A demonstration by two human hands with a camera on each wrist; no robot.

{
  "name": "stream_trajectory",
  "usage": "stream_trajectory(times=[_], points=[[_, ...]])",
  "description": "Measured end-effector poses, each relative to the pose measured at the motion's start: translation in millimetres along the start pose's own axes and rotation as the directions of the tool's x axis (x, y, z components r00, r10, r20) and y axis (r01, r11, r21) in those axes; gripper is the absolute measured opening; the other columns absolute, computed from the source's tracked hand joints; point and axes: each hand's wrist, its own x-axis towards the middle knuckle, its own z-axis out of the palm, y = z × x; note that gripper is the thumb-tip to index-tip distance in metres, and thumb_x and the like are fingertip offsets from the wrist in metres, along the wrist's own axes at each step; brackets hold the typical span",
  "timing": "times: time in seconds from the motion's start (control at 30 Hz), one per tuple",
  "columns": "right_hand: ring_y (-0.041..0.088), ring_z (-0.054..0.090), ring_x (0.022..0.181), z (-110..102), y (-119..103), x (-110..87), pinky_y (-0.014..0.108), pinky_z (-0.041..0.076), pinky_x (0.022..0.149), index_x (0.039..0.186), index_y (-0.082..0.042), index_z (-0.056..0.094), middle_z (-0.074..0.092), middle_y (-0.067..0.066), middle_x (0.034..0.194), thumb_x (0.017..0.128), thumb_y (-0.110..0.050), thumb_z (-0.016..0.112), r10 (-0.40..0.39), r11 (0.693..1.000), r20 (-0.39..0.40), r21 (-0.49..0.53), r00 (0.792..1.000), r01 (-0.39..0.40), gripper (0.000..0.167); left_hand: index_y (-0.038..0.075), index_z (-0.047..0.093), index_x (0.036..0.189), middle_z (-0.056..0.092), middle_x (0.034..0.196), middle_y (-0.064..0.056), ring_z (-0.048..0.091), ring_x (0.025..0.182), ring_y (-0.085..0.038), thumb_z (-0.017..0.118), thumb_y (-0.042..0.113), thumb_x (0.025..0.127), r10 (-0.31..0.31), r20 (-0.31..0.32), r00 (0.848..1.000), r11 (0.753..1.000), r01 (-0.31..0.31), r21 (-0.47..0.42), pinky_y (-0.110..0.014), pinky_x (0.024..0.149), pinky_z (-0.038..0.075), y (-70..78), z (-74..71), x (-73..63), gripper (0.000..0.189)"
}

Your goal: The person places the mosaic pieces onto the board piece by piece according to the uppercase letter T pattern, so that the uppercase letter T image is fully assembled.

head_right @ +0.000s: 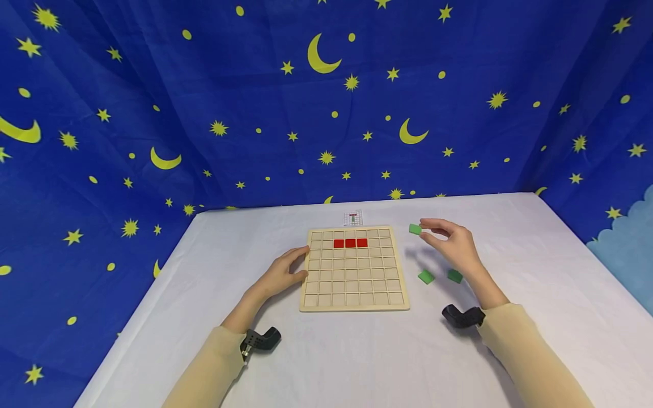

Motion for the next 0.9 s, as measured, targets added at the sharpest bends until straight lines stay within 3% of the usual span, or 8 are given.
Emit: stream_trajectory(times=[0.13,0.27,0.37,0.73,0.9], points=[[0.003,0.057,0.102,12,-11,5.6,0.022,0.049,0.087,0.121,-0.004,0.063,0.065,0.012,0.116,0.088,-0.024,0.069,-0.036,0.999,0.044,0.008,0.998,0.036,0.04,-0.003,0.037,0.142,0.042,0.141,-0.018,0.035,0.132,-0.031,0.064,0.013,0.087,0.004,-0.002,1.0,1.0,-0.004,0.0,-0.04,0.111,0.027,1.1,0.0,-0.4,0.064],[0.021,0.058,0.108,29,-19,9.1,0.033,0.049,0.091,0.123,-0.004,0.062,0.063,0.013,0.118,0.088,-0.02,0.069,-0.042,0.997,0.083,0.062,0.996,0.036,0.039,-0.003,0.036,0.142,0.042,0.141,-0.017,0.035,0.133,-0.031,0.064,0.013,0.087,-0.001,0.005,1.0,1.0,0.001,-0.001,-0.041,0.111,0.026,2.0,0.2,-1.3,0.064],[0.027,0.058,0.109,41,-24,12.5,0.042,0.048,0.092,0.122,-0.005,0.062,0.064,0.012,0.118,0.087,-0.019,0.069,-0.044,0.994,0.1,0.104,0.994,0.033,0.039,-0.003,0.036,0.142,0.041,0.142,-0.017,0.035,0.133,-0.03,0.064,0.014,0.087,-0.007,0.008,1.0,1.0,0.007,-0.003,-0.04,0.111,0.027,2.2,0.2,-1.9,0.064],[0.031,0.056,0.11,75,-43,22.6,0.048,0.046,0.094,0.122,-0.002,0.062,0.062,0.015,0.119,0.089,-0.019,0.067,-0.073,0.976,0.171,0.213,0.983,0.035,0.038,-0.002,0.036,0.142,0.041,0.142,-0.016,0.034,0.133,-0.03,0.064,0.015,0.087,-0.009,0.009,1.0,1.0,0.009,0.0,-0.04,0.111,0.026,2.3,-1.3,-0.7,0.064],[0.029,0.059,0.108,86,-49,26.6,0.043,0.05,0.09,0.12,-0.002,0.063,0.064,0.013,0.117,0.088,-0.018,0.068,-0.073,0.974,0.174,0.226,0.982,0.032,0.036,-0.002,0.037,0.142,0.042,0.142,-0.016,0.035,0.133,-0.03,0.064,0.014,0.087,-0.006,0.006,1.0,1.0,0.006,0.0,-0.04,0.111,0.026,3.5,-1.9,-1.2,0.064]])
